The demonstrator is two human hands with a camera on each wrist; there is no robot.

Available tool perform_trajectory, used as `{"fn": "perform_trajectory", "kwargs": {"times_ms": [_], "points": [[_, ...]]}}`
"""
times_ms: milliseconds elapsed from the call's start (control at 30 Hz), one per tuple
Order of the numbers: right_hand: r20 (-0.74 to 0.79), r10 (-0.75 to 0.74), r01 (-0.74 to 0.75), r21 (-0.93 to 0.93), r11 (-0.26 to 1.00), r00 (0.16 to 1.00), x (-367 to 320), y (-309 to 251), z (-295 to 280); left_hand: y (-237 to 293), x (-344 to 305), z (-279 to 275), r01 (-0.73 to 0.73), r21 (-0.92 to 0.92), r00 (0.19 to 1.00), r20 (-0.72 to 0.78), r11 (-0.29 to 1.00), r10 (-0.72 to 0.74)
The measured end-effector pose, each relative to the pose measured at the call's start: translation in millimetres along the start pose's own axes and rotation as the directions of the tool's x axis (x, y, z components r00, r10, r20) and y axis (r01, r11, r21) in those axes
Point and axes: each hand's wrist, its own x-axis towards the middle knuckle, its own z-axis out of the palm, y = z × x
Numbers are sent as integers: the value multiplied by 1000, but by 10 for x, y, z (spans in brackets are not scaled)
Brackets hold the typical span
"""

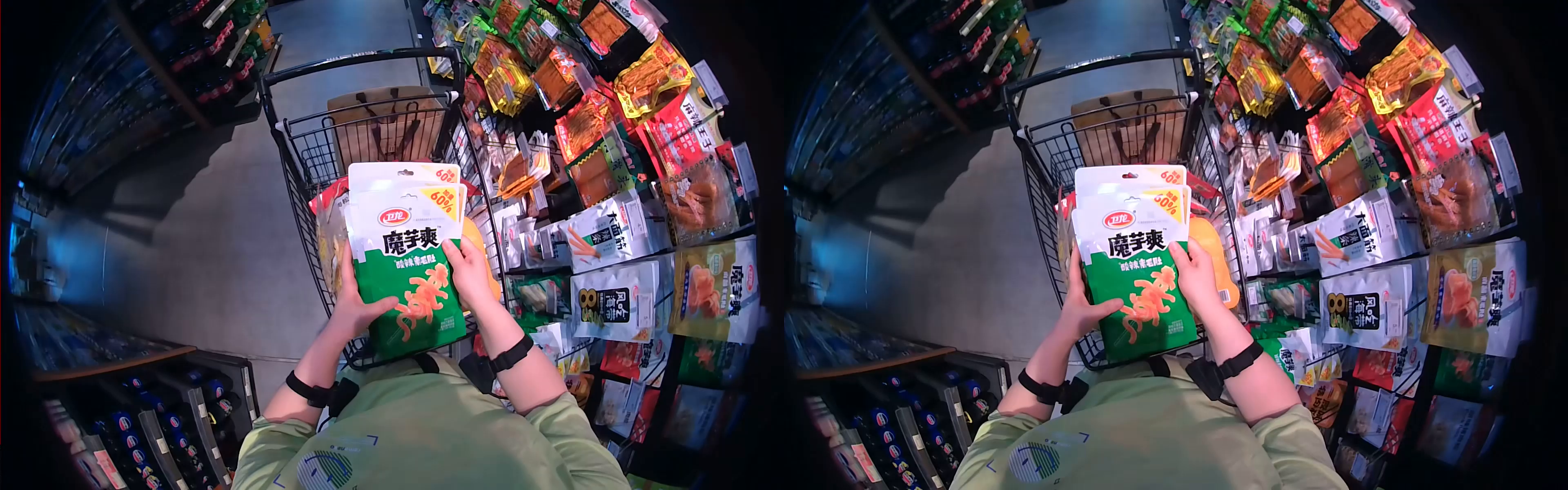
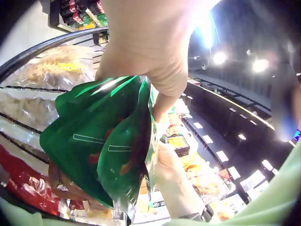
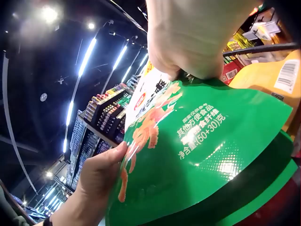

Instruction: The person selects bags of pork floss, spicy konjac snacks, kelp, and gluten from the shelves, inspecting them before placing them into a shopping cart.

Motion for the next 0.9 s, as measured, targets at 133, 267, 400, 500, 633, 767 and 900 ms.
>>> {"fn": "perform_trajectory", "kwargs": {"times_ms": [133,267,400,500,633,767,900], "points": [[-4,0,0,27,1000,1000,35,-65,-18,73,54,61,-10,-40,1000,-6,999,10],[-6,-1,1,57,998,1000,59,-253,2,204,93,140,-14,-69,999,-34,998,12],[-12,-32,33,48,998,999,173,-343,-24,351,183,194,-31,-55,998,-58,998,28],[-5,-29,29,75,997,1000,242,-421,-23,416,259,205,-47,-65,997,-59,997,43],[21,-2,0,119,993,1000,306,-402,-32,393,330,212,-71,-41,995,-67,997,69],[1,1,-1,87,996,1000,365,-287,-58,377,375,210,-46,-52,997,-62,998,43],[-22,0,1,54,999,1000,393,-237,-76,322,399,202,-13,-62,998,-69,998,9]]}}
